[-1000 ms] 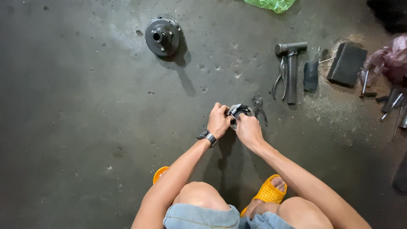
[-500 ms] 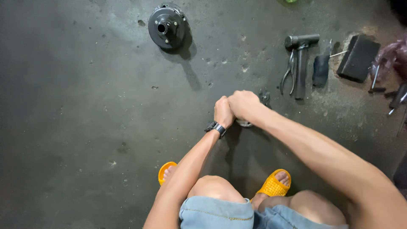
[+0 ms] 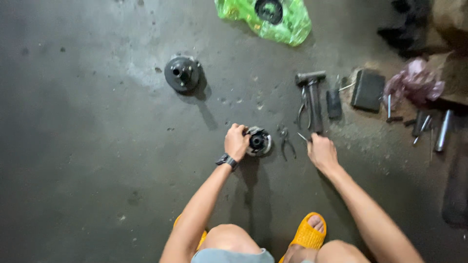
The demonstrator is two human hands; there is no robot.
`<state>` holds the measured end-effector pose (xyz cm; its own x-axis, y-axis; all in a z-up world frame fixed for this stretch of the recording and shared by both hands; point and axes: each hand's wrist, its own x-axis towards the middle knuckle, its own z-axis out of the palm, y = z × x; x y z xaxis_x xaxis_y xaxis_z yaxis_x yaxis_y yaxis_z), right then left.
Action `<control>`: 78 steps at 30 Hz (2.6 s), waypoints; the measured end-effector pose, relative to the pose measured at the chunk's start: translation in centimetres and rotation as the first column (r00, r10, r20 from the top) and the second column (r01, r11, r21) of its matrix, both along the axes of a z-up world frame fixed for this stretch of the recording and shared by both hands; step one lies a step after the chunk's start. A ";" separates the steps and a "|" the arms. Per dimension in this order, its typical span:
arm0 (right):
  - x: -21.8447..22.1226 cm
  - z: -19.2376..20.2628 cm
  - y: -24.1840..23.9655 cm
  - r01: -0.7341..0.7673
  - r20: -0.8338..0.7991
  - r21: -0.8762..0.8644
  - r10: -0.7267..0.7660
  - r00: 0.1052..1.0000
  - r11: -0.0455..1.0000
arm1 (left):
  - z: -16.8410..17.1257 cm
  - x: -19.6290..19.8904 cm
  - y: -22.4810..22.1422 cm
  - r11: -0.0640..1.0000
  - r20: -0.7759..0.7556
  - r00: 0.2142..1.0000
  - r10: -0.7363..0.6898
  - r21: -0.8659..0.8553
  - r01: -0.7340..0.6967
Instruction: Assembling a mechanical component on the floor and then using a lathe machine to machine a metal part.
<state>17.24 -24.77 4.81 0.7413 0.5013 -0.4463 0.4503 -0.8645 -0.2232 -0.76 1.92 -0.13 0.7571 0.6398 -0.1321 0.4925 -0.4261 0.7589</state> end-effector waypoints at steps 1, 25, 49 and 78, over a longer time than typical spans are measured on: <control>0.0 0.3 -0.3 -0.003 0.011 0.012 0.003 1.000 1.000 | 0.2 0.5 0.5 1.000 0.011 1.000 0.003 0.012 -0.003; -5.0 6.4 8.1 -0.013 0.127 0.459 -0.051 0.991 0.888 | 6.6 0.5 -1.2 0.872 -0.210 0.934 -0.288 0.347 0.347; -5.6 6.2 13.9 0.217 -0.233 0.631 -0.085 0.969 0.745 | 6.3 1.3 -0.9 0.839 -0.262 0.927 -0.269 0.409 0.359; -5.7 7.9 15.2 0.322 -0.397 0.593 -0.080 0.914 0.738 | 7.8 1.3 -0.4 0.889 -0.313 0.930 -0.194 0.345 0.301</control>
<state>11.52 -9.56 12.74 0.7295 0.6098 -0.3097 0.0786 -0.5246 -0.8477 0.54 1.53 7.71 0.8687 0.4770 -0.1334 0.4901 -0.7890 0.3706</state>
